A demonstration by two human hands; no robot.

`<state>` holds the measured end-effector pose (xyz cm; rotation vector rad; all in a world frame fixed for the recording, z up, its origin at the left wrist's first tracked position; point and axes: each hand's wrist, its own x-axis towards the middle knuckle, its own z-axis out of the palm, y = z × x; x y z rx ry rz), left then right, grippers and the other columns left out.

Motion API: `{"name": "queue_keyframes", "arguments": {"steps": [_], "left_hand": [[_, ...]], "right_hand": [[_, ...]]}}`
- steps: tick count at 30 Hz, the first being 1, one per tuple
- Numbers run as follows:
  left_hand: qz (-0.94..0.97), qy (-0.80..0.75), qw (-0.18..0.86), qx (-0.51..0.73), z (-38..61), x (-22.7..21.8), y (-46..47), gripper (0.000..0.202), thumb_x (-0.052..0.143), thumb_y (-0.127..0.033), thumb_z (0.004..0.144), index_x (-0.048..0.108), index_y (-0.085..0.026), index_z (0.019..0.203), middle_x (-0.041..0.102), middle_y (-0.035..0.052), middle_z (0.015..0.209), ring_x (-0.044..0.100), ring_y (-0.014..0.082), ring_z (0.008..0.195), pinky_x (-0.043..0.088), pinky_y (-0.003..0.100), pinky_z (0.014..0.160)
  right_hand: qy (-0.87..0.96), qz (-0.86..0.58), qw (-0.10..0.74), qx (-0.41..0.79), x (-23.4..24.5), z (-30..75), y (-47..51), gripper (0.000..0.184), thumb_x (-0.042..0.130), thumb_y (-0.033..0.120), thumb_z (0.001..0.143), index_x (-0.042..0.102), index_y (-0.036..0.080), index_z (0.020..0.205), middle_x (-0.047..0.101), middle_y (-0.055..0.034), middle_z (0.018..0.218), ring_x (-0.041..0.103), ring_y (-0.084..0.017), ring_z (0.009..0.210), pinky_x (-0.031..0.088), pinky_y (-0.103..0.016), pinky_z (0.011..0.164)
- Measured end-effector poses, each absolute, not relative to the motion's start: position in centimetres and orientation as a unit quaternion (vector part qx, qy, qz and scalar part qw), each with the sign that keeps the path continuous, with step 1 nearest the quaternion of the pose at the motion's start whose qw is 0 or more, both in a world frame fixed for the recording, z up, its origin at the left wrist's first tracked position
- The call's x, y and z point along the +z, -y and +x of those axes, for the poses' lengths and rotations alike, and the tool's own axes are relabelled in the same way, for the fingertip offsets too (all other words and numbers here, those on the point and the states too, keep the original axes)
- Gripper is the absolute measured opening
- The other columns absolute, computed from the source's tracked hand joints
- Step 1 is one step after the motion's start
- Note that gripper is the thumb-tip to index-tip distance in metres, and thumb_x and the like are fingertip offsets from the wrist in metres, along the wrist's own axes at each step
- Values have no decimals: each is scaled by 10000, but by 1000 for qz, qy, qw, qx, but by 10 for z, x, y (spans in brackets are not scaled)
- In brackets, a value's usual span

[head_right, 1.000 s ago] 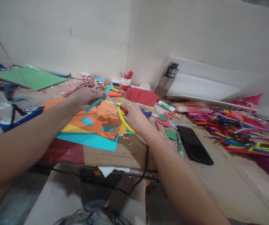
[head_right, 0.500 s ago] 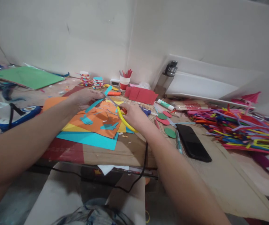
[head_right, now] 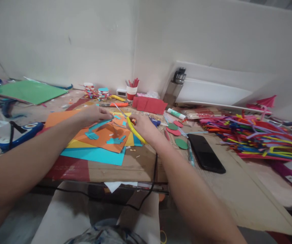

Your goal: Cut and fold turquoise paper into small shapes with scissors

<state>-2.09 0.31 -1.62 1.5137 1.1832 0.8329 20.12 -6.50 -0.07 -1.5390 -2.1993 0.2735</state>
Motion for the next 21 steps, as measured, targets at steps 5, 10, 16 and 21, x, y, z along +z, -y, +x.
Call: {"name": "queue_keyframes", "arguments": {"steps": [5,10,16,21], "left_hand": [[751,-525,296,271,-21,-14,-11,141,711,-308,719,751,-200,638,706,37,646,617,175,649,409,239,585],[801,-528,164,231,-12,-17,-43,134,652,-190,704,715,-210,588,708,41,678,625,204,748,398,246,683],[806,-528,172,204,2,-36,-70,80,697,-140,596,701,-210,556,678,65,618,602,207,651,397,262,652],[822,-516,175,165,2,-40,-77,69,703,-142,571,690,-209,570,628,27,558,552,169,560,364,255,595]], "right_hand": [[789,-544,276,80,-10,209,54,209,565,267,853,728,156,921,733,-63,886,619,-154,726,430,-239,673],[766,-582,264,72,-17,213,47,235,541,219,860,719,149,995,742,-81,926,640,-166,759,435,-242,686],[762,-603,216,91,-14,208,53,259,565,227,858,711,150,1058,746,-90,989,664,-195,842,446,-259,726],[756,-606,220,114,-10,205,58,256,571,243,866,707,156,1064,748,-93,1010,671,-203,881,454,-262,750]]}}
